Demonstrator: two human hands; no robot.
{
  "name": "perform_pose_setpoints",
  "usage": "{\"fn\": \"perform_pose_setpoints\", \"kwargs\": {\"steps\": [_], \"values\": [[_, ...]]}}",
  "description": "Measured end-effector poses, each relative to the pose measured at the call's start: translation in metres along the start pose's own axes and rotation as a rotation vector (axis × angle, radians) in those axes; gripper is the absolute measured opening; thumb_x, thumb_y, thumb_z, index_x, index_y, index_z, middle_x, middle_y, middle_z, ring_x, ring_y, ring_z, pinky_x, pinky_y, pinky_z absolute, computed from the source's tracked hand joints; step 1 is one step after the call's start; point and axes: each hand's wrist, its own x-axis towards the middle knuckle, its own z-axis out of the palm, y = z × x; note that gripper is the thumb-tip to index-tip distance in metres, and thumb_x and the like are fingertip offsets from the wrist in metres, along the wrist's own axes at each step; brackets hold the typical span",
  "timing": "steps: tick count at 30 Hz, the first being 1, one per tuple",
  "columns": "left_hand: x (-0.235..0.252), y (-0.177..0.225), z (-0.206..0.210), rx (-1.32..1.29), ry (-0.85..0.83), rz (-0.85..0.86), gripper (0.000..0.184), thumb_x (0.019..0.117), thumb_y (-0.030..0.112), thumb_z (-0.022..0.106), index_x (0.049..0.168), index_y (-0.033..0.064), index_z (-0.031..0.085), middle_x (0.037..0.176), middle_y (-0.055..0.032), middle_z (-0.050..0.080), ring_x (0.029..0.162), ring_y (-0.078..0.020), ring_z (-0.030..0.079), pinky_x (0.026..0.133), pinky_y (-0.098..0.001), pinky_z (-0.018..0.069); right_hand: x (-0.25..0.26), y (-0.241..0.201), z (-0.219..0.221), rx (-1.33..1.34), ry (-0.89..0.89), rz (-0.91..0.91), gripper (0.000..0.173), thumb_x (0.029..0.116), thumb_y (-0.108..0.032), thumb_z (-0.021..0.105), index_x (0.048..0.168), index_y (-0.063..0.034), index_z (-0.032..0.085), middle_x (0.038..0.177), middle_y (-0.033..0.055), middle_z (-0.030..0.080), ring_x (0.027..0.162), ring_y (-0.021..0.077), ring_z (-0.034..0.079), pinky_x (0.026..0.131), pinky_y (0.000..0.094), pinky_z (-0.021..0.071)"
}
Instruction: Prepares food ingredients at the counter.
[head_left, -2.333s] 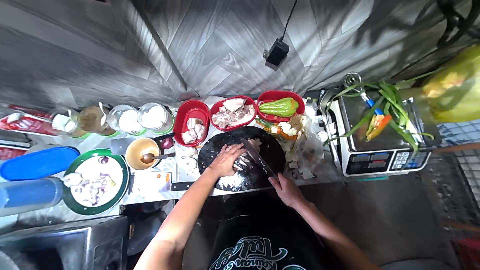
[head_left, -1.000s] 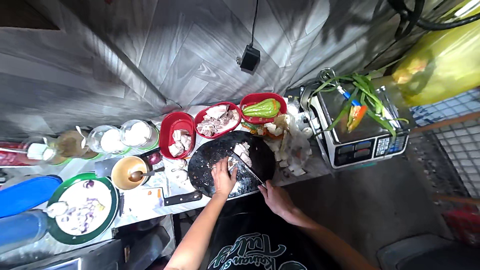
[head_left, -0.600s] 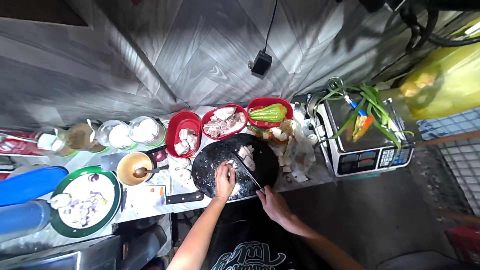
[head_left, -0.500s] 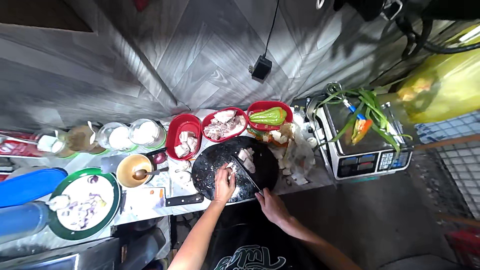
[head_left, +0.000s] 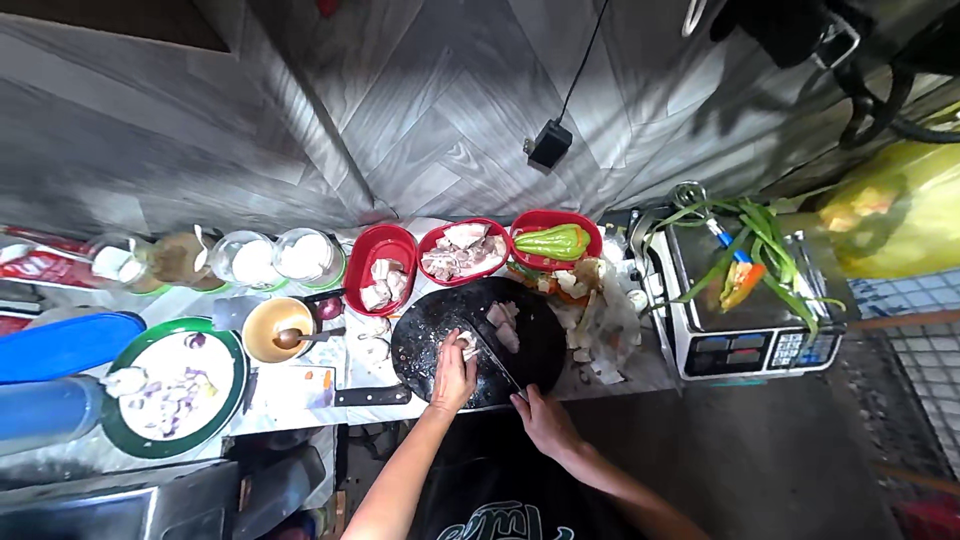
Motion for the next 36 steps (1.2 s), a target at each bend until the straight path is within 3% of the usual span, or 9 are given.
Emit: {"fn": "perform_pose_setpoints", "kwargs": {"steps": [3,9,19,23,28,36], "values": [[-0.001,-0.001,-0.001,-0.008,-0.002,0.013,0.029,0.0982,0.009,0.056,0.116,-0.0148,0.059,0.142,-0.0366,0.051,0.136,-0.0508,0.048,0.116,-0.0554,0.0371,-0.002,0.002,-0.002,-0.008,0.010,-0.004,0.052,0.1123,-0.043,0.038,0.132,0.0021,0.053,0.106,0.0253,0.069,0.104,0.0406,0.070,0.092,0.0544,0.0538],[-0.006,-0.005,-0.001,0.019,0.062,0.059,0.027,0.0988,0.010,0.058,0.113,-0.0121,0.066,0.133,-0.0319,0.061,0.128,-0.0478,0.057,0.110,-0.0519,0.0450,-0.004,-0.003,-0.008,-0.047,0.036,-0.076,0.053,0.1124,-0.043,0.037,0.131,0.0037,0.053,0.100,0.0251,0.069,0.100,0.0412,0.070,0.089,0.0542,0.0544],[-0.007,-0.004,0.004,0.146,0.110,0.073,0.022,0.0988,0.006,0.058,0.106,-0.0098,0.072,0.128,-0.0280,0.066,0.120,-0.0454,0.064,0.103,-0.0509,0.0519,0.007,-0.018,0.000,-0.121,-0.079,0.014,0.053,0.1136,-0.041,0.032,0.139,0.0032,0.046,0.112,0.0256,0.069,0.110,0.0404,0.069,0.094,0.0533,0.0542],[-0.005,-0.002,0.005,0.152,0.110,0.061,0.023,0.0995,0.007,0.058,0.106,-0.0095,0.072,0.128,-0.0281,0.066,0.121,-0.0447,0.064,0.104,-0.0504,0.0514,0.025,-0.018,-0.006,-0.070,-0.072,-0.023,0.052,0.1133,-0.040,0.035,0.136,0.0044,0.048,0.113,0.0259,0.068,0.111,0.0396,0.068,0.095,0.0528,0.0532],[-0.008,-0.005,-0.004,-0.007,0.111,0.022,0.033,0.0961,0.015,0.064,0.117,-0.0103,0.067,0.134,-0.0331,0.059,0.123,-0.0462,0.061,0.105,-0.0500,0.0498,0.010,0.007,-0.006,-0.019,-0.039,-0.032,0.053,0.1129,-0.042,0.036,0.131,0.0056,0.053,0.106,0.0269,0.068,0.105,0.0410,0.069,0.093,0.0541,0.0526],[-0.010,-0.008,-0.011,0.017,0.098,0.019,0.024,0.0965,0.011,0.063,0.107,-0.0102,0.070,0.129,-0.0302,0.064,0.121,-0.0460,0.063,0.105,-0.0531,0.0494,0.002,-0.017,-0.009,-0.127,-0.044,-0.069,0.053,0.1132,-0.042,0.034,0.133,0.0047,0.051,0.108,0.0260,0.069,0.107,0.0413,0.069,0.093,0.0544,0.0531]]}}
